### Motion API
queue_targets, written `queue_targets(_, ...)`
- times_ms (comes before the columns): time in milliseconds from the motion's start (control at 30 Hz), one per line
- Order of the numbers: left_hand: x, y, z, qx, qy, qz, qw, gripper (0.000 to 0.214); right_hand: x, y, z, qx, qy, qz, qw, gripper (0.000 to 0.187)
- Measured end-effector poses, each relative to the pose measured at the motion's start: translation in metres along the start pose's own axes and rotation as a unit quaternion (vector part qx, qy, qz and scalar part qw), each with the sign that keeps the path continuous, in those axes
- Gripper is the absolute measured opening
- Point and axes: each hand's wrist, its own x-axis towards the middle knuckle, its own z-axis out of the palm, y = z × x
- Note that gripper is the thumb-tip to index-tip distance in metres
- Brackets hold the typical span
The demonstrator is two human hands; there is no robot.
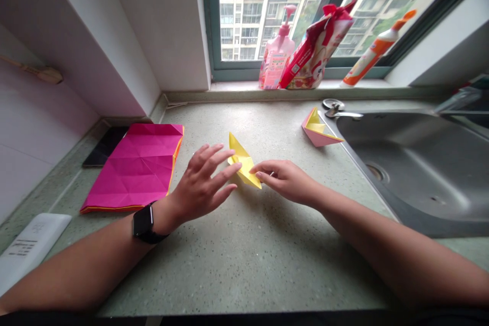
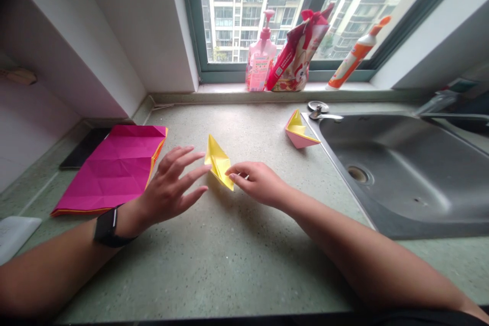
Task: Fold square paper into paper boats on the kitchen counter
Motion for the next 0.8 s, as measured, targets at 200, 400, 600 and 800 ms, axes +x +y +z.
queue_targets(200, 0.000, 0.009, 0.007, -0.084, -0.067, 0.034, 0.994, 0.031, -0.004, 0.009, 0.018, -0.048, 0.054, -0.114, 0.991, 0.029)
queue_targets(400, -0.002, 0.004, 0.017, -0.103, -0.087, 0.012, 0.991, 0.022, -0.005, 0.012, 0.024, -0.054, 0.066, -0.120, 0.989, 0.029)
queue_targets(600, -0.005, 0.004, 0.019, -0.111, -0.087, -0.008, 0.990, 0.023, -0.004, 0.011, 0.023, -0.048, 0.063, -0.106, 0.991, 0.032)
queue_targets(800, -0.004, 0.005, 0.019, -0.112, -0.090, -0.026, 0.989, 0.018, -0.004, 0.011, 0.022, -0.057, 0.065, -0.107, 0.990, 0.033)
